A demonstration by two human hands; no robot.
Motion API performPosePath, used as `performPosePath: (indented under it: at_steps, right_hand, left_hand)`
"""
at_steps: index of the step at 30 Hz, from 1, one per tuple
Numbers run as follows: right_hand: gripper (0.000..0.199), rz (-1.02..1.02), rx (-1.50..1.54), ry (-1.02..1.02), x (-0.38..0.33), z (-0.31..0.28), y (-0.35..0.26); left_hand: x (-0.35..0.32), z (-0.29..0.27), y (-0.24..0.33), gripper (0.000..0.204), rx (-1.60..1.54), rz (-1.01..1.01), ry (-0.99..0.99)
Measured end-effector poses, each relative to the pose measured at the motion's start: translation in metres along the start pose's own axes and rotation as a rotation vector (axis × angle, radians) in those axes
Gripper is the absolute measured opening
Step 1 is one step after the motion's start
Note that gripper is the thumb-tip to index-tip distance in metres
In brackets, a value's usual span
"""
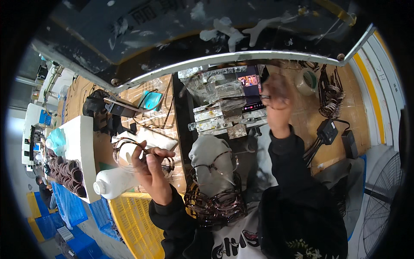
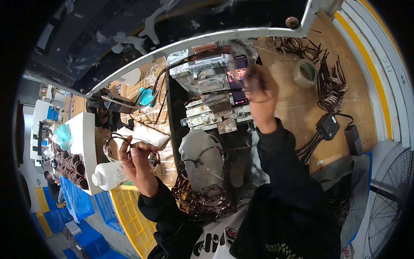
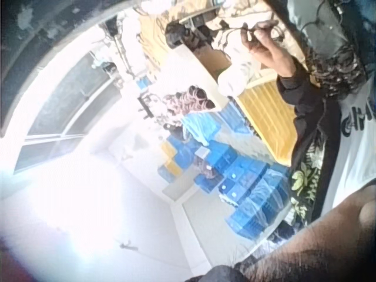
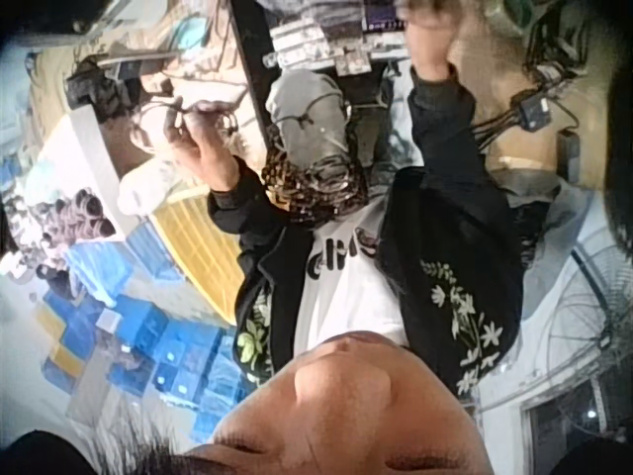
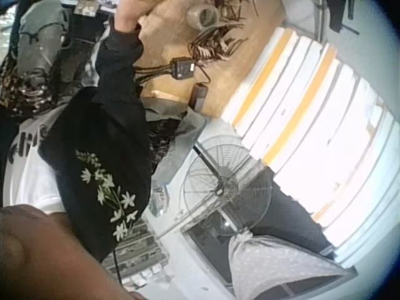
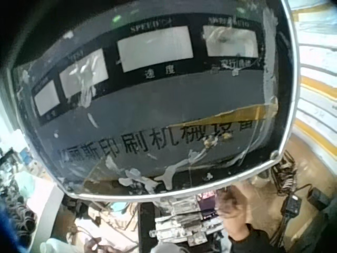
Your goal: The person repeatedly picks up coiled black cables from a yellow basket, separates them, and places them into a large gray bag. The person also briefly interacts with a small device on the table. The task occurs at a cluttered workbench with various tools and materials.
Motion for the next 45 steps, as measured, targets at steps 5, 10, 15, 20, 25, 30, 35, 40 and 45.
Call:
performPosePath:
  at_steps: [5,10,15,20,25,30,35,40,45]
  right_hand:
    - [0.018,0.172,-0.110,-0.048,0.007,0.007,0.038]
    - [0.017,0.107,-0.127,-0.032,0.010,0.010,0.035]
    - [0.016,0.181,-0.175,0.014,-0.016,0.013,0.016]
    - [0.012,-0.349,-0.469,-0.327,-0.073,0.065,-0.029]
    - [0.025,-0.214,-0.617,-0.504,-0.095,0.083,-0.036]
    - [0.015,0.115,-1.134,-0.663,-0.099,0.048,-0.021]
    - [0.009,0.105,-0.914,-0.643,-0.099,0.030,-0.027]
    - [0.011,0.243,-0.484,-0.245,-0.056,-0.016,-0.045]
    - [0.022,0.359,0.167,-0.048,-0.012,-0.016,-0.016]
  left_hand:
    - [-0.005,0.008,-0.001,0.032,-0.011,0.026,-0.052]
    - [-0.004,0.014,-0.001,0.037,-0.005,0.007,-0.006]
    - [0.001,0.018,0.005,0.073,-0.286,-0.171,-0.008]
    - [0.001,0.042,0.015,0.098,-0.368,-0.107,-0.235]
    - [-0.007,0.052,0.023,0.067,-0.106,0.113,-0.413]
    - [-0.005,0.037,0.015,0.051,-0.160,0.024,-0.112]
    - [-0.003,0.040,0.006,0.049,-0.204,0.054,0.030]
    - [0.010,0.032,0.003,0.049,-0.157,0.175,0.200]
    - [0.042,0.051,-0.035,0.042,-0.181,0.233,0.245]
Point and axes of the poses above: each hand's wrist, its own x-axis towards the middle knuckle, its own z-axis out of the palm, y = z × x, the point moved 4 cm from there along x, towards the middle knuckle, and after that the axes turned 9 degrees about z, right-handed, at the moved point
